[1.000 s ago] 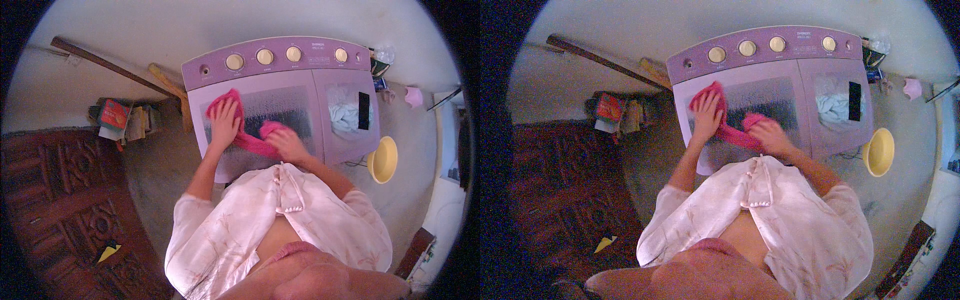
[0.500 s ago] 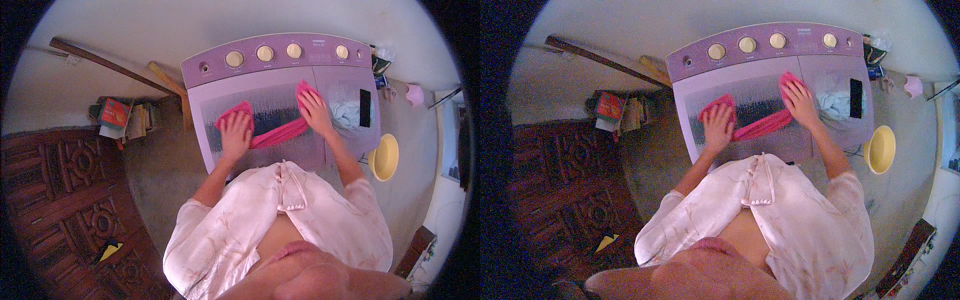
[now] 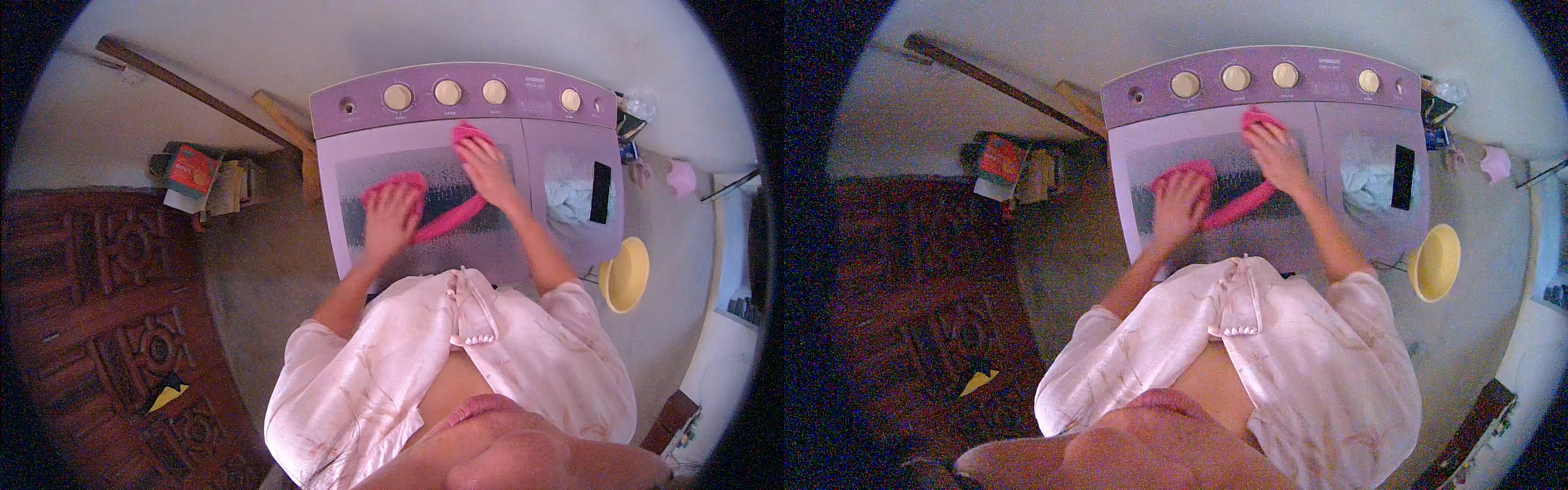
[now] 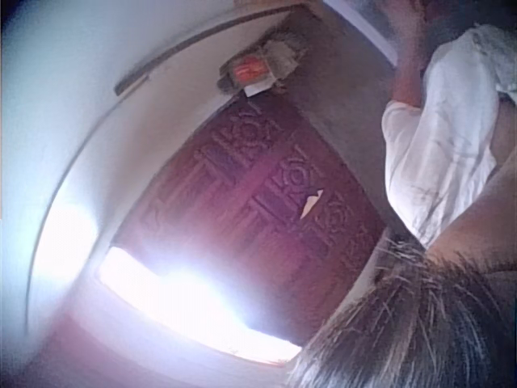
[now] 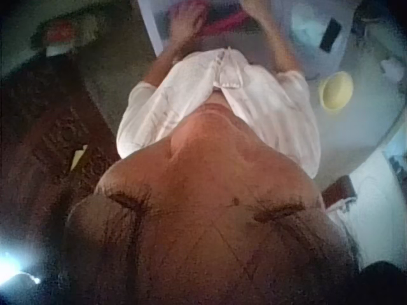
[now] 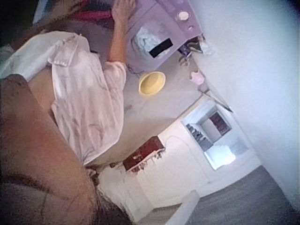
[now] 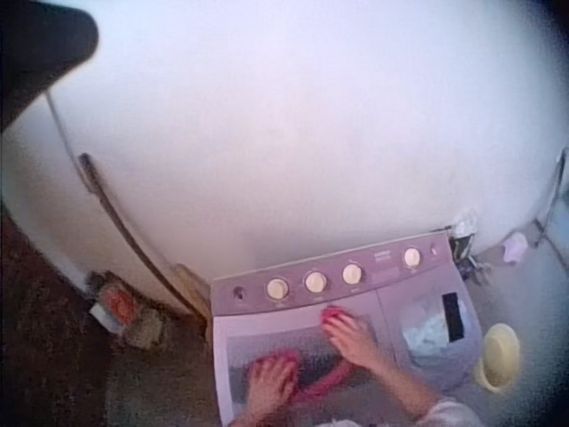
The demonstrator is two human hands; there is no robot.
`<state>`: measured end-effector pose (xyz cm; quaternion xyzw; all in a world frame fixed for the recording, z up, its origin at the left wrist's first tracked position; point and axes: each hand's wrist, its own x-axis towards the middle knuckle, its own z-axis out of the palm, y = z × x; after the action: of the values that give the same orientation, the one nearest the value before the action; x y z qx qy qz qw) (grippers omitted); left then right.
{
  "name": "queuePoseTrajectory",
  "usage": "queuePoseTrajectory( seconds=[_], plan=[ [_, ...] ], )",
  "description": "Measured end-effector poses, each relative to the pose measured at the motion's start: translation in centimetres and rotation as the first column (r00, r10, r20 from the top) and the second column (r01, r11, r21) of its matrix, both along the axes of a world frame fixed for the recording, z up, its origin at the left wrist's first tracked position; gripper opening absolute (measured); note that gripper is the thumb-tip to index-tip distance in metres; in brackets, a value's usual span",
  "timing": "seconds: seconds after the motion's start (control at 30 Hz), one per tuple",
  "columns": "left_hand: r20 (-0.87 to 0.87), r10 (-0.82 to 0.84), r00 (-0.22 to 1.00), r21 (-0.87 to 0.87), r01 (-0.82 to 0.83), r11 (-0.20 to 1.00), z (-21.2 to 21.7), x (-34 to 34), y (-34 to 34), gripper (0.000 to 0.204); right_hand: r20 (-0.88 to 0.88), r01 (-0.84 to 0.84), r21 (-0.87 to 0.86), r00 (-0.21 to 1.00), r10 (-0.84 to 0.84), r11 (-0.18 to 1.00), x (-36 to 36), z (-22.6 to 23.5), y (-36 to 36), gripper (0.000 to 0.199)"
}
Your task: The person wipes down the control knobs and the lid of a washing machine using a cloth.
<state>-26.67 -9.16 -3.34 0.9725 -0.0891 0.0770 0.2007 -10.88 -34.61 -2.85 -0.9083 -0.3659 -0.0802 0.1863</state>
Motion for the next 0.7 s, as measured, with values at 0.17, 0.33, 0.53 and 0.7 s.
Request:
queuePoseTrajectory(
  seconds=[0.17,0.33,0.53,0.7],
  plan=[
    [0.093,0.103,0.99,0.065,-0.11,0.992,-0.2,6.4,4.7,0.055,-0.166,-0.08,-0.114,0.984,0.06,0.99,-8.8,0.4,-3.8,0.045],
    [0.084,-0.469,0.879,0.03,0.469,0.883,-0.4,13.6,-3.6,0.048,-0.098,-0.383,0.025,0.918,0.384,0.923,-13.5,-3.4,5.8,0.051],
    [0.043,-0.196,0.98,-0.059,0.198,0.978,-1.1,8.6,-1.5,0.051,-0.213,-0.224,-0.122,0.957,0.195,0.967,-12.1,0.4,-0.2,0.047],
    [0.07,0.174,0.982,-0.001,-0.174,0.985,-1.2,0.9,1.3,0.06,0.013,0.188,-0.042,0.982,-0.188,0.981,-4.0,0.3,-7.9,0.048]
  ],
)
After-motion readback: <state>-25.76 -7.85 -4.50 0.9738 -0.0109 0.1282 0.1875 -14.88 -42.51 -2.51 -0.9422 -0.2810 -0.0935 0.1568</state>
